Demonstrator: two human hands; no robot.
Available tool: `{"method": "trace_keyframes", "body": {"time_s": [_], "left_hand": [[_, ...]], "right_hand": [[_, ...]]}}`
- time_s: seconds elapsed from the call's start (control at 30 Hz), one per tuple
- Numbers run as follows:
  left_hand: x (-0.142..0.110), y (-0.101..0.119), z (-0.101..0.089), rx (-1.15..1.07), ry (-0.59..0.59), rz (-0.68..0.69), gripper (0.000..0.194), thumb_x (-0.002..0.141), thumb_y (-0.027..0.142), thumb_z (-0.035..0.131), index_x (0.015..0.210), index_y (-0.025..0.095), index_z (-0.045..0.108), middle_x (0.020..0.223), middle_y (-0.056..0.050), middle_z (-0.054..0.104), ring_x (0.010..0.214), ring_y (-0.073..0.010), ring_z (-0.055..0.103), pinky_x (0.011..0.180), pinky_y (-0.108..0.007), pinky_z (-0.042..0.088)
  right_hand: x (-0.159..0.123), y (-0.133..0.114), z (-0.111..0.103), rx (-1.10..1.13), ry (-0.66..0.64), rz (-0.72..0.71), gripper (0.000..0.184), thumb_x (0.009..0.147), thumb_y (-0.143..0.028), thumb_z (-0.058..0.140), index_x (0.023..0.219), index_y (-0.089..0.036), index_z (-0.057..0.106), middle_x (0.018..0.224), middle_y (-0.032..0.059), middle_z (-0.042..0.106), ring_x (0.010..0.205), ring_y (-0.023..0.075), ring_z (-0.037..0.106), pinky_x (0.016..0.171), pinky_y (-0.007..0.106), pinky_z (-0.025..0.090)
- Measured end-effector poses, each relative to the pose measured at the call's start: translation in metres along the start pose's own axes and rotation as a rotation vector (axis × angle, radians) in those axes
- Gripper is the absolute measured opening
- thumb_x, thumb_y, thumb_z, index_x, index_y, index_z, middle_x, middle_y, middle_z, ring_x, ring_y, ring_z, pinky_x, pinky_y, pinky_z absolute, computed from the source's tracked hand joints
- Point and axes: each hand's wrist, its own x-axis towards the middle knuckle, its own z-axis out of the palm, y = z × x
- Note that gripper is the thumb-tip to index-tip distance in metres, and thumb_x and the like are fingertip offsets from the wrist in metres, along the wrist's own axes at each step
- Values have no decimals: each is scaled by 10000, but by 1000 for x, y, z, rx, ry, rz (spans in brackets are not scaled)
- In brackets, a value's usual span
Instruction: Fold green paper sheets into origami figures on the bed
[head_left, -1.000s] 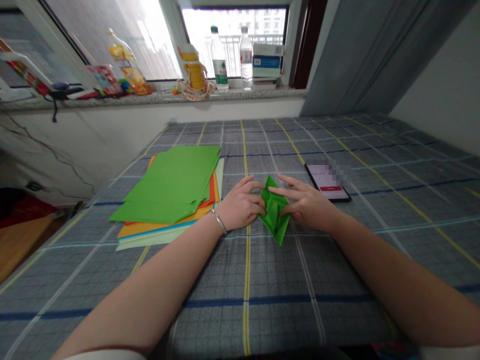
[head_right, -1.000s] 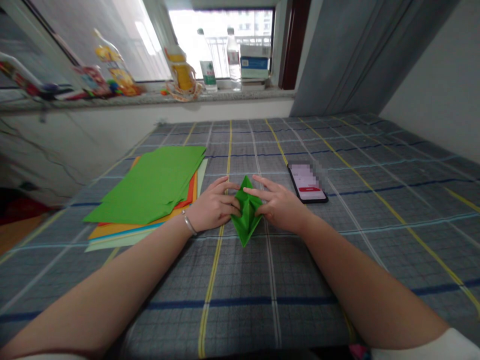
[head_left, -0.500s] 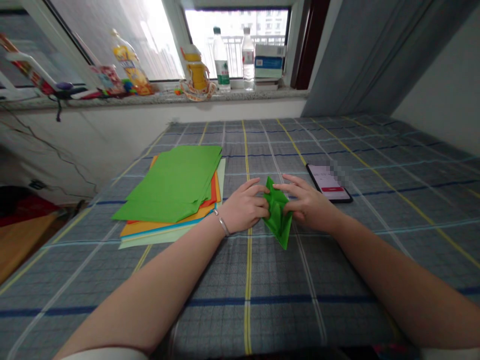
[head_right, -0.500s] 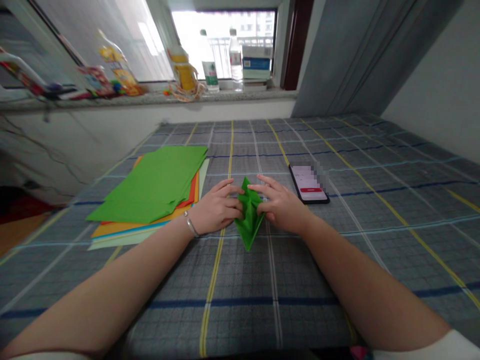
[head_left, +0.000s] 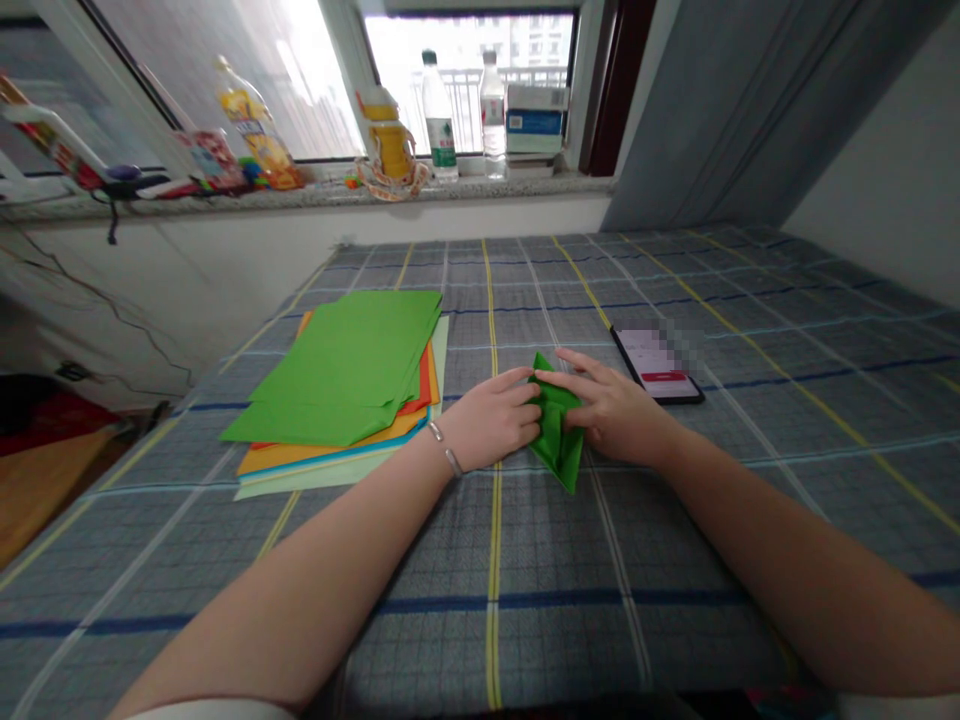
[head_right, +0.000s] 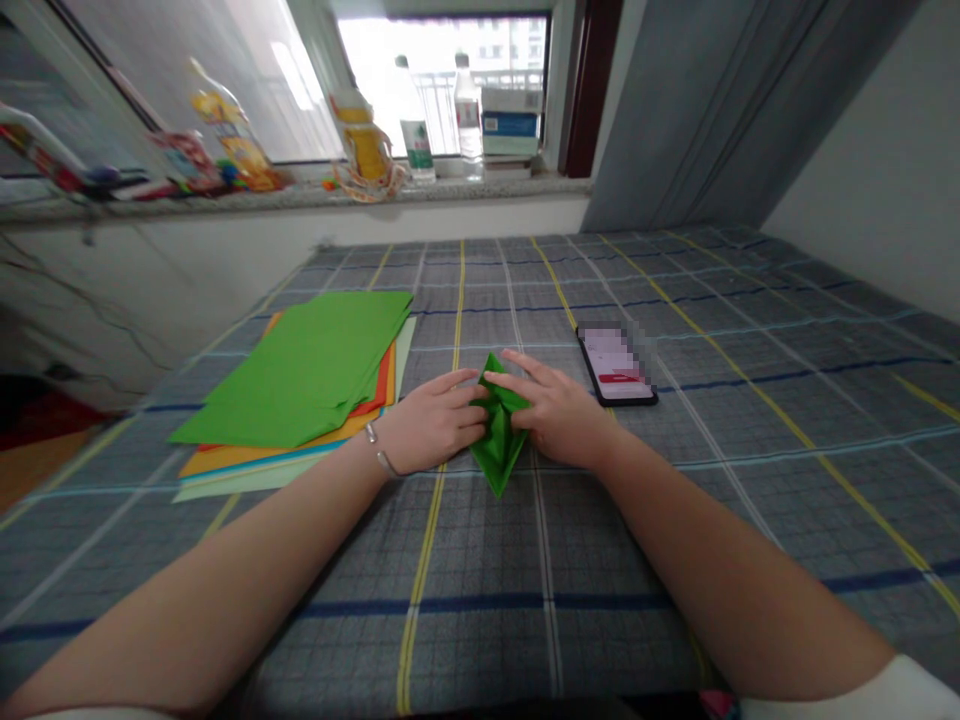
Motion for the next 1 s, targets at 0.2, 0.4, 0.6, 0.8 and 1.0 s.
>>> {"method": "trace_keyframes", "body": {"time_s": [0.2, 0.4, 0.6, 0.8, 1.0], "left_hand": [[-5, -1, 7, -139, 57, -32, 171, 926, 235, 508, 893, 252, 675, 864, 19, 685, 1000, -175, 553, 1026, -404, 346], [-6, -5, 10, -223, 35, -59, 122, 836, 245, 594, 915, 223, 684, 914, -11, 683, 1006, -199, 533, 1088, -428, 306], [-7, -5, 15, -275, 35, -71, 135, 812, 206, 599, 918, 224, 680, 907, -4, 677, 1071, -195, 521, 1173, -470, 204], [1, -3, 15, -279, 19, -160, 84, 778, 193, 606, 799, 219, 683, 877, 0, 683, 1148, -223, 492, 1168, -499, 206], [-6, -8, 14, -276, 37, -135, 158, 812, 197, 598, 889, 277, 710, 975, 18, 685, 1253, -232, 424, 1169, -517, 183]], "right_hand": [[-4, -1, 0, 3, 52, 63, 224, 720, -51, 579, 731, -221, 723, 1260, 72, 583, 1273, 305, 386, 995, 481, 422], [-5, 3, 0, 25, 71, 26, 236, 759, -82, 581, 799, -257, 733, 967, 27, 670, 1080, 241, 476, 938, 412, 432], [-3, 3, 1, 24, 38, 22, 236, 746, -74, 578, 805, -249, 725, 925, 24, 671, 1097, 250, 481, 950, 417, 418], [3, 2, 2, 45, 0, -21, 246, 752, -58, 566, 822, -240, 716, 911, 11, 705, 1192, 253, 474, 1016, 449, 375], [0, 4, 0, 7, 9, -30, 218, 783, -84, 590, 796, -259, 720, 1022, 7, 699, 1233, 255, 459, 1010, 457, 398]]}}
